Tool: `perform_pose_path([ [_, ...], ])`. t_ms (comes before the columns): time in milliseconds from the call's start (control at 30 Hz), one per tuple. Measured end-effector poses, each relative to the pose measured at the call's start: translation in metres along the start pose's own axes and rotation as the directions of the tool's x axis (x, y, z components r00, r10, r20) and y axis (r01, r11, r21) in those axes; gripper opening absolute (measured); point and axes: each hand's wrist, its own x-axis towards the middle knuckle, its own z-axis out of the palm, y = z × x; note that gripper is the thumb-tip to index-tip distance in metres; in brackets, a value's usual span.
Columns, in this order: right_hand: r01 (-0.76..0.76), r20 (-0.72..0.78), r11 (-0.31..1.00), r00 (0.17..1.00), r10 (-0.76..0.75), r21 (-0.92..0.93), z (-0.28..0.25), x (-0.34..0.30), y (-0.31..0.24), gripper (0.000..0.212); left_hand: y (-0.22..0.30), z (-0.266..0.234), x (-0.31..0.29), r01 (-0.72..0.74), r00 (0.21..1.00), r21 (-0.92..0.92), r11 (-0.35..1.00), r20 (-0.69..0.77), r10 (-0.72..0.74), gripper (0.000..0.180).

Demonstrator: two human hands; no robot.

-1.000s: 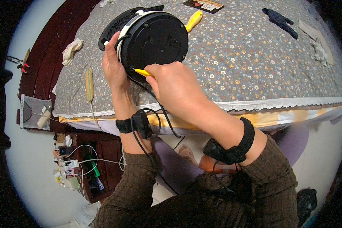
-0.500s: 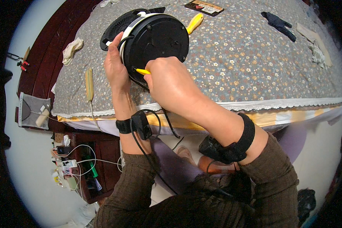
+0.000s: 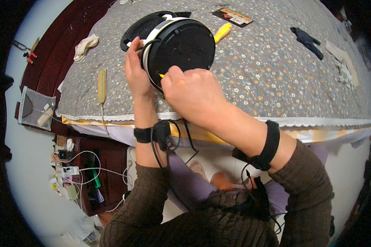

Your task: The person uses a yellow plastic pry tool to remove screws and open the bottom cover of a small white and black appliance. They then lift the cover to reveal the internal wiring and components.

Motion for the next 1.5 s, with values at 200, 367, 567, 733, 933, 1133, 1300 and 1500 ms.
perform_pose_path([
  [200,-0.145,0.104,0.985,0.985,0.136,0.089,-0.006,0.007,-0.003,0.024,0.032,-0.010,-0.071,0.032,0.996,0.297,0.954,-0.092,-0.004,0.032],
  [367,-0.151,0.015,0.971,0.988,0.151,0.183,-0.001,0.005,-0.010,0.029,0.044,0.007,-0.090,0.560,0.828,-0.258,0.787,0.194,-0.526,0.036],
  [567,-0.565,0.284,0.542,0.808,0.516,0.622,-0.004,-0.005,-0.003,0.046,0.046,0.013,-0.076,0.614,0.786,-0.407,0.676,0.239,-0.570,0.032],
  [733,-0.675,0.925,-0.646,0.351,0.144,0.356,-0.021,-0.021,0.019,0.039,0.043,0.012,-0.078,0.618,0.785,-0.394,0.681,0.255,-0.564,0.032],
  [933,-0.558,0.905,-0.776,0.424,0.037,0.294,-0.015,-0.016,0.020,0.033,0.026,-0.010,-0.079,0.168,0.980,0.147,0.975,-0.134,-0.148,0.025],
  [1133,-0.534,0.909,-0.798,0.414,0.044,0.281,-0.018,-0.011,0.014,0.032,0.002,-0.029,-0.062,0.176,0.979,0.024,0.984,0.100,-0.178,0.090],
  [1300,-0.547,0.898,-0.749,0.415,0.145,0.374,-0.018,-0.009,0.009,0.029,0.002,-0.023,-0.060,0.127,0.985,0.346,0.930,0.065,-0.159,0.078],
  [1500,-0.369,0.215,0.780,0.929,0.300,0.506,-0.014,-0.012,0.001,0.021,0.001,-0.023,-0.060,0.100,0.990,0.329,0.939,0.064,-0.128,0.071],
])
